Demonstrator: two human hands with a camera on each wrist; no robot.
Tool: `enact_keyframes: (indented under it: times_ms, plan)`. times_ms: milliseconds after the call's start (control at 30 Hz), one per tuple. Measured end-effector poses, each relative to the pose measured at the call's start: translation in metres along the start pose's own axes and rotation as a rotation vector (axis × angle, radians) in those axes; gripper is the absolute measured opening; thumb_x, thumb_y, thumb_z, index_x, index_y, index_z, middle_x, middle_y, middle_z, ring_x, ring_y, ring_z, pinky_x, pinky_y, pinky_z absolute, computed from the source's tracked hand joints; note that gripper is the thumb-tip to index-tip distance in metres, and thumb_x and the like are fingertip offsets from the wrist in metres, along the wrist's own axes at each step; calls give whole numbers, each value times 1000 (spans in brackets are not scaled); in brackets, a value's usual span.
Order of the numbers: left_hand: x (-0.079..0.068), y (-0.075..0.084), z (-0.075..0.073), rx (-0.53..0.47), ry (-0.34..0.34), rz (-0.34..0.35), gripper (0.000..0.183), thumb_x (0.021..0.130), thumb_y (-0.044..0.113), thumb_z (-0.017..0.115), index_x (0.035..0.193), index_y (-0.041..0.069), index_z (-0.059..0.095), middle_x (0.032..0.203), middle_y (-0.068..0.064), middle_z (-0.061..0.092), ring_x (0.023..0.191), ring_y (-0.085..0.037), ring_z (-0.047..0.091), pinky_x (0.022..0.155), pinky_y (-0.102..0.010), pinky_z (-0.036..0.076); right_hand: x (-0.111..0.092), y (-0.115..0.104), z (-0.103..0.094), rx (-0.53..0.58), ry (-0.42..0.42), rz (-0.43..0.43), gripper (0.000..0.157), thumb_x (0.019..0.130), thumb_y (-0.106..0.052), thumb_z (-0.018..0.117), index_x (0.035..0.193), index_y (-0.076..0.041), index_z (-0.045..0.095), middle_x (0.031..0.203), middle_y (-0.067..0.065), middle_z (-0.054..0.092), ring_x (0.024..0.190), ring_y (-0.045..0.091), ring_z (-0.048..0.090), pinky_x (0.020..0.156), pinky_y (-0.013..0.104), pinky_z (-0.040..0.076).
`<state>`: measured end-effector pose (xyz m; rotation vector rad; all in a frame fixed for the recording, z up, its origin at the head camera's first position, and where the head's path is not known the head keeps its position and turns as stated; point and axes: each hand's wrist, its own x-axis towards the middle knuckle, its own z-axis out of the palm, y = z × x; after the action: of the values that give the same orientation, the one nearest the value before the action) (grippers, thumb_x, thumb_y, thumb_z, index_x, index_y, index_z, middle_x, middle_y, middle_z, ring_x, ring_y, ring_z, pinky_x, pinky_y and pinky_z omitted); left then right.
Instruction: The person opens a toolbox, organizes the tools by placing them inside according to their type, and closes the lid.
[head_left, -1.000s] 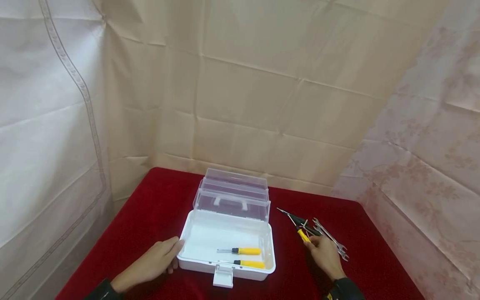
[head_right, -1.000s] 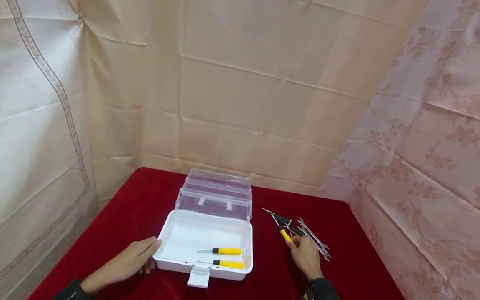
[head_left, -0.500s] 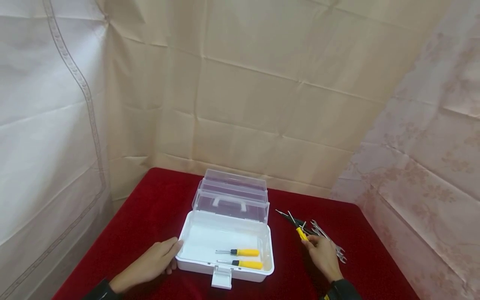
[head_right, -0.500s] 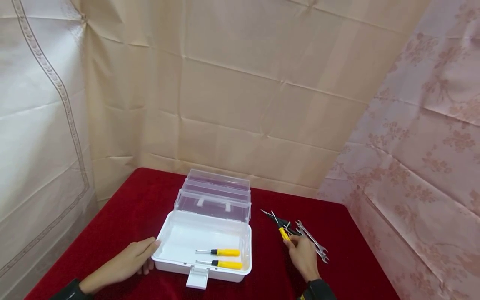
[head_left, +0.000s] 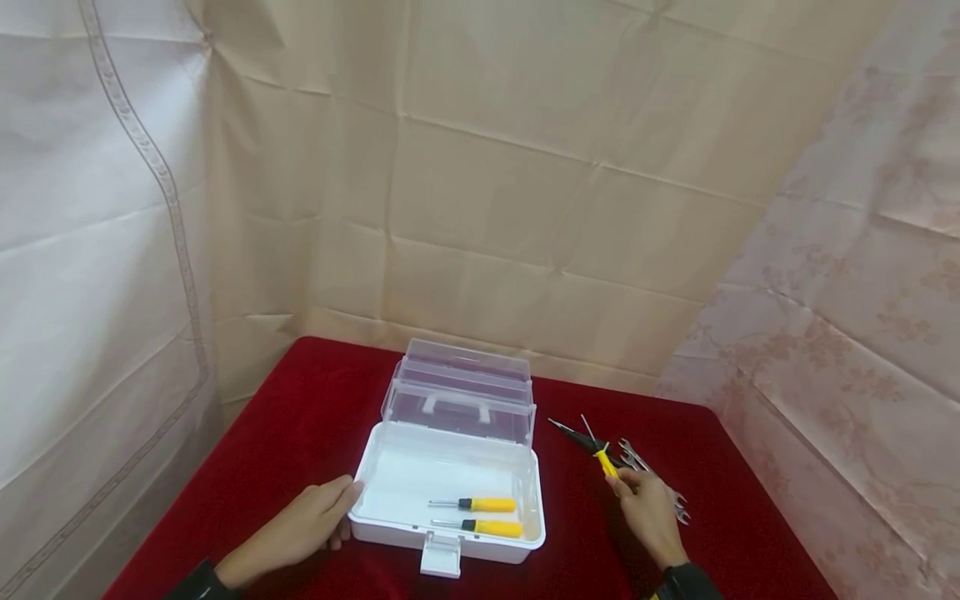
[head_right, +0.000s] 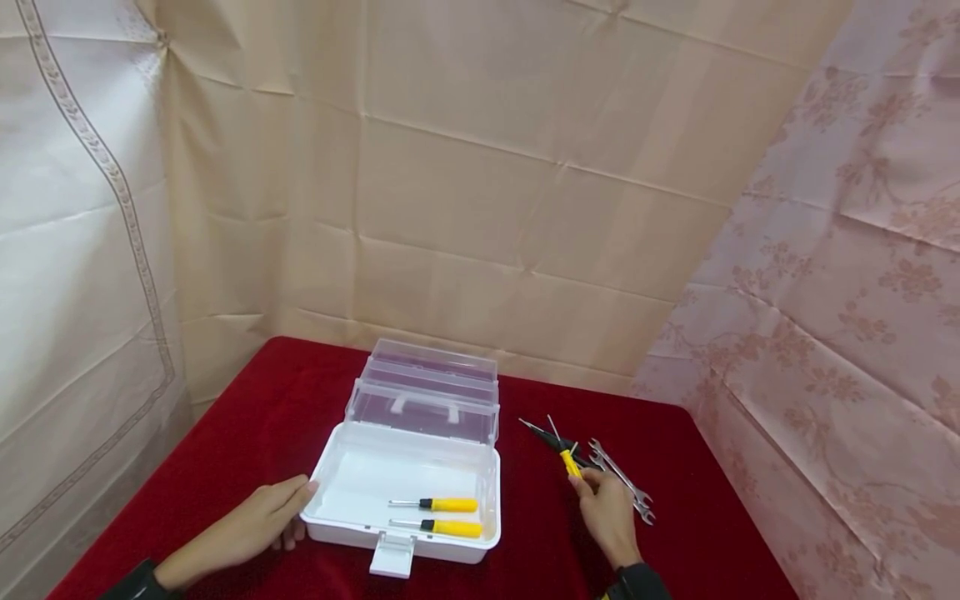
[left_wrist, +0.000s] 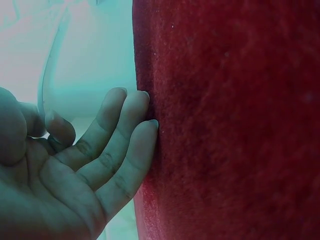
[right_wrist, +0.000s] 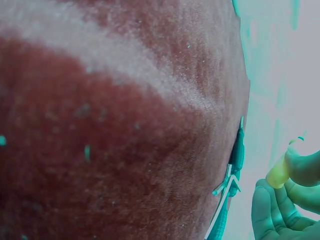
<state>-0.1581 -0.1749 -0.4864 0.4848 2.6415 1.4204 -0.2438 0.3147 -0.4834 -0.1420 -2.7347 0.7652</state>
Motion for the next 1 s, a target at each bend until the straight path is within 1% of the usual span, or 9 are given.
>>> enact_keyframes:
  times_ms: [167, 400, 600, 800, 1000]
  plan:
    - [-1, 1, 1, 7, -2, -8, 32, 107, 35, 38, 94, 10, 54, 69, 0, 58, 56, -13, 57, 51, -29, 49, -1, -4, -2, 6, 5, 13, 21, 89, -21, 72, 102, -6, 74, 81, 1, 66, 68, 16, 51, 55, 28, 38]
    - [-2, 1, 0, -3, -1, 1, 32, 107, 35, 38, 93, 10, 53, 68, -1, 57, 55, -14, 57, 51, -29, 48, -4, -11, -5, 8, 13, -15, 22, 88, -23, 72, 103, -7, 74, 83, 0, 67, 70, 16, 54, 58, 29, 39]
    - [-1, 1, -1, -3, -14, -19, 40, 106, 44, 37, 95, 9, 53, 70, -1, 58, 57, -15, 58, 52, -29, 49, -4, -14, -5, 21, 11, -22, 22, 89, -27, 71, 102, -9, 74, 82, -1, 66, 71, 15, 54, 58, 30, 39]
    - [-2, 2, -1, 7, -12, -24, 39, 106, 43, 36, 95, 10, 54, 69, 0, 57, 57, -14, 57, 52, -29, 48, -7, -17, -6, 22, 42, -42, 19, 89, -28, 72, 98, -12, 74, 79, -2, 64, 70, 15, 54, 58, 29, 39]
    - [-1, 1, -2, 7, -5, -6, 37, 107, 41, 36, 94, 10, 53, 69, 0, 57, 56, -14, 57, 52, -29, 48, -6, -20, -8, 22, 76, -48, 16, 88, -27, 72, 97, -13, 74, 84, 1, 62, 72, 17, 53, 60, 30, 39]
